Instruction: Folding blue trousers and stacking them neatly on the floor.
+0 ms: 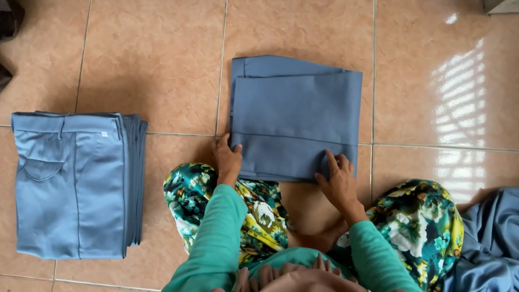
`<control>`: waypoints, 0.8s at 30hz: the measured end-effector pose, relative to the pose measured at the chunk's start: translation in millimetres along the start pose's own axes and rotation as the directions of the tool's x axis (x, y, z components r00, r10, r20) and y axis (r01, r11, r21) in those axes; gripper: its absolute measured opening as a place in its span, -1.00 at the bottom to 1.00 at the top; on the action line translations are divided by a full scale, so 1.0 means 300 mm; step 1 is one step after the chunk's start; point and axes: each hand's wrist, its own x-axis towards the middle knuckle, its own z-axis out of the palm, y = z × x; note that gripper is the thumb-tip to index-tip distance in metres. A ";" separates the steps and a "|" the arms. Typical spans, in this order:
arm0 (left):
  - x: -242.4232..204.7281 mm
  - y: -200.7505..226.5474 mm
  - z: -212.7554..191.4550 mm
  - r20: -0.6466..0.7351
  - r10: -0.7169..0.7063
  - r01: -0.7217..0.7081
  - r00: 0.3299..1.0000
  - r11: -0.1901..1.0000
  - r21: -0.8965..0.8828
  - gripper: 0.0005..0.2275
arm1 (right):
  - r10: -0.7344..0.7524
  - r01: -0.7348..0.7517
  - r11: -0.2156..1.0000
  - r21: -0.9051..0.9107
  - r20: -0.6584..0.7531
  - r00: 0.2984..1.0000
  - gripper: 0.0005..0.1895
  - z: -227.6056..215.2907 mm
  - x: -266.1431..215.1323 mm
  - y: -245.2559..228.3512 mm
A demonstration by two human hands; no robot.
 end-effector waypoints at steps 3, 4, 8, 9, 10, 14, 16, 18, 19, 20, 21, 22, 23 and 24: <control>-0.004 0.005 0.016 0.004 -0.025 0.024 1.000 0.991 0.128 -0.32 | -0.002 0.003 1.000 -0.010 0.082 0.997 -0.10 -0.047 -0.021 -0.035; 0.006 0.011 0.020 0.045 -0.051 0.043 0.998 0.987 0.153 -0.20 | 0.000 0.007 0.998 -0.063 0.114 0.994 -0.04 -0.054 -0.024 -0.039; 0.071 -0.074 0.091 0.145 -0.134 0.098 0.980 0.968 0.233 -0.02 | 0.015 0.019 0.979 -0.203 0.165 0.986 0.11 -0.107 -0.041 -0.050; 0.078 -0.103 0.090 0.148 -0.127 0.090 0.981 0.968 0.235 -0.02 | 0.020 0.012 0.979 -0.202 0.158 0.987 0.11 -0.129 -0.045 -0.053; 0.088 -0.126 0.093 0.191 -0.172 0.150 0.966 0.980 0.127 -0.02 | 0.016 0.025 0.978 -0.208 0.190 0.982 0.14 -0.154 -0.049 -0.054; -0.089 0.062 0.013 0.339 -0.230 0.321 0.912 0.916 -0.242 0.01 | 0.038 0.020 0.966 -0.256 0.220 0.975 0.18 -0.196 -0.055 -0.050; -0.245 0.220 -0.068 0.367 -0.256 0.389 0.894 0.851 -0.353 0.03 | 0.035 0.028 0.960 -0.277 0.222 0.974 0.14 -0.192 -0.060 -0.055; -0.388 0.325 -0.116 0.396 -0.282 0.454 0.874 0.764 -0.459 0.04 | 0.026 0.045 0.953 -0.299 0.229 0.973 0.12 -0.183 -0.068 -0.063; -0.451 0.354 -0.122 0.345 -0.303 0.456 0.888 0.668 -0.588 -0.03 | -0.002 0.065 0.959 -0.276 0.221 0.975 0.10 -0.178 -0.073 -0.067; -0.510 0.386 -0.132 0.294 -0.329 0.436 0.897 0.559 -0.706 -0.10 | -0.032 0.086 0.964 -0.251 0.212 0.977 0.08 -0.173 -0.072 -0.075; -0.540 0.399 -0.135 0.290 -0.328 0.432 0.899 0.561 -0.707 -0.10 | -0.036 0.088 0.965 -0.248 0.210 0.977 0.08 -0.147 -0.075 -0.073; -0.570 0.413 -0.139 0.228 -0.357 0.376 0.906 0.426 -0.823 -0.22 | -0.095 0.137 0.961 -0.242 0.179 0.979 -0.02 -0.119 -0.079 -0.071; -0.599 0.426 -0.142 0.172 -0.394 0.297 0.903 0.283 -0.912 -0.34 | -0.154 0.186 0.953 -0.237 0.147 0.977 -0.10 -0.091 -0.082 -0.069; -0.598 0.408 -0.138 0.168 -0.395 0.295 0.903 0.287 -0.912 -0.34 | -0.156 0.187 0.954 -0.232 0.147 0.977 -0.10 -0.089 -0.092 -0.094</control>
